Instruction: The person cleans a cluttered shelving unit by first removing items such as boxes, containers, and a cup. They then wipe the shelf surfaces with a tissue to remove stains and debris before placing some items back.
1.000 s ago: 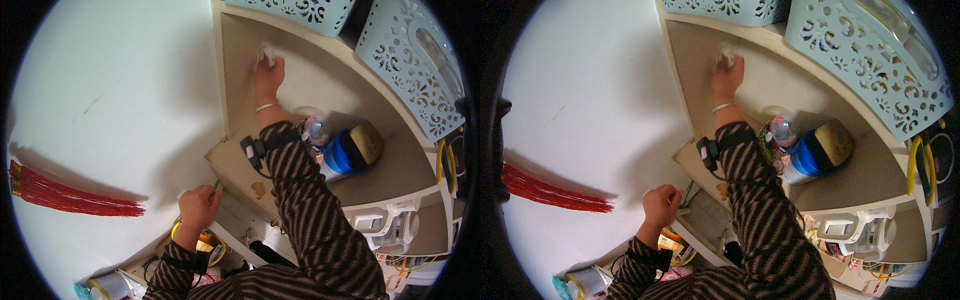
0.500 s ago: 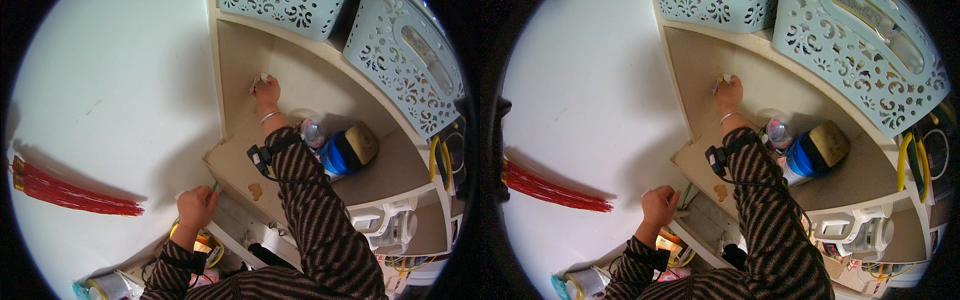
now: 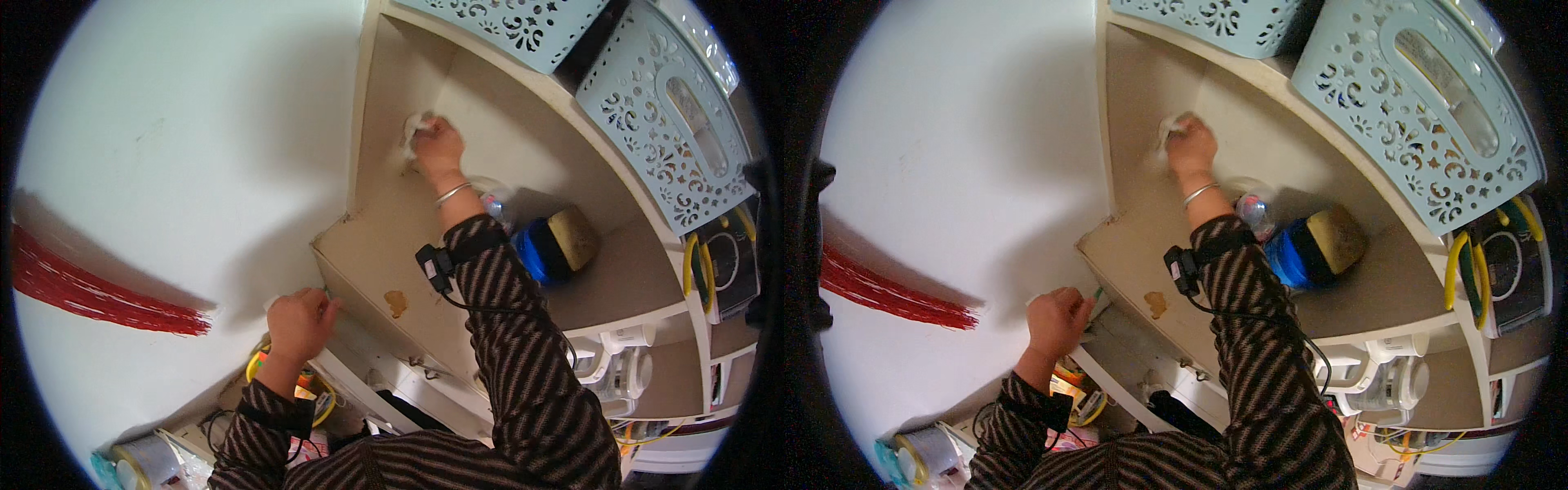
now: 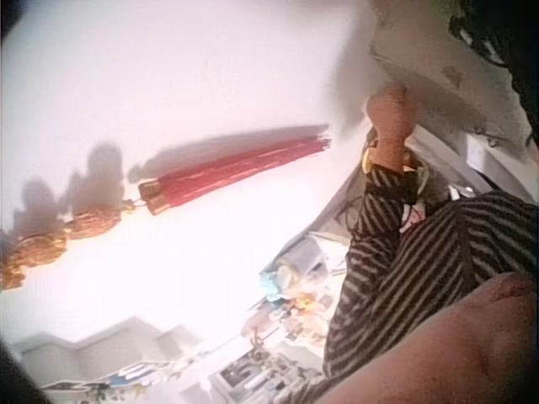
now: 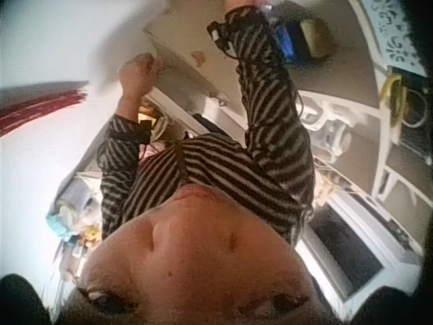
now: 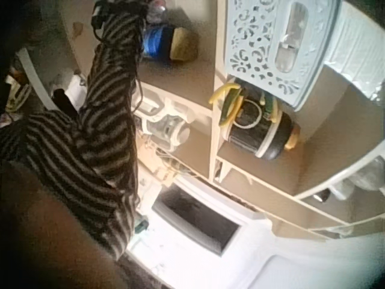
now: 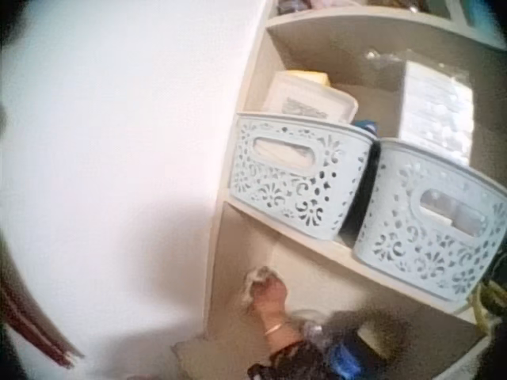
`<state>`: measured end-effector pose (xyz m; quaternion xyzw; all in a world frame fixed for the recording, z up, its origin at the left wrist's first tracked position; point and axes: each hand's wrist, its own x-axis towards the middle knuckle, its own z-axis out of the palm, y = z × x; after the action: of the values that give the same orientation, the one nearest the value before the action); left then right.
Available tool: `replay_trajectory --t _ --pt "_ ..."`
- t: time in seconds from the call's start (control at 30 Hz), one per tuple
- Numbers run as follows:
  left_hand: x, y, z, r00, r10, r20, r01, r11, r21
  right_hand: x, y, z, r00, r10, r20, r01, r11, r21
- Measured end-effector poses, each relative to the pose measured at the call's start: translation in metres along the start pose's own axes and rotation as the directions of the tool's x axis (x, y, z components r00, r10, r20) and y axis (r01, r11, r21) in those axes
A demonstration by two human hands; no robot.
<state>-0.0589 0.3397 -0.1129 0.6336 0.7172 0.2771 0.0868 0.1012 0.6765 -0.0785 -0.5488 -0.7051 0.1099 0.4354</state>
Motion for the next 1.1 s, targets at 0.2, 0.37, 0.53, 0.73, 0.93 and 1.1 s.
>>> replay_trajectory --t 0.2,0.37,0.53,0.73,0.93,1.1 --pt "-0.002 -0.003 0.001 1.0 -0.029 -0.004 0.029 0.999 -0.03 0.069 -0.021 -0.118 0.791 -0.433 -0.432 0.138 0.814 -0.564" --pt "-0.002 -0.006 -0.001 1.0 -0.018 0.023 0.018 1.0 -0.003 0.068 0.02 -0.092 0.872 -0.469 -0.142 0.242 0.664 -0.707" --pt "-0.002 -0.008 -0.002 1.0 -0.024 -0.001 0.024 0.998 -0.056 0.03 0.041 -0.042 0.897 -0.393 0.201 0.416 0.596 -0.687" --pt "-0.002 -0.007 -0.002 1.0 -0.008 -0.014 0.007 0.998 -0.069 0.087 -0.008 -0.107 0.873 -0.487 0.02 0.3 0.505 -0.809" --pt "-0.003 -0.009 -0.001 1.0 -0.018 0.018 0.019 0.998 -0.052 0.053 0.013 -0.068 0.905 -0.362 0.224 0.395 0.518 -0.759" --pt "-0.004 -0.013 0.0 0.999 0.02 -0.049 -0.024 0.996 -0.082 0.054 0.007 -0.073 0.887 -0.342 0.31 0.439 0.417 -0.796"
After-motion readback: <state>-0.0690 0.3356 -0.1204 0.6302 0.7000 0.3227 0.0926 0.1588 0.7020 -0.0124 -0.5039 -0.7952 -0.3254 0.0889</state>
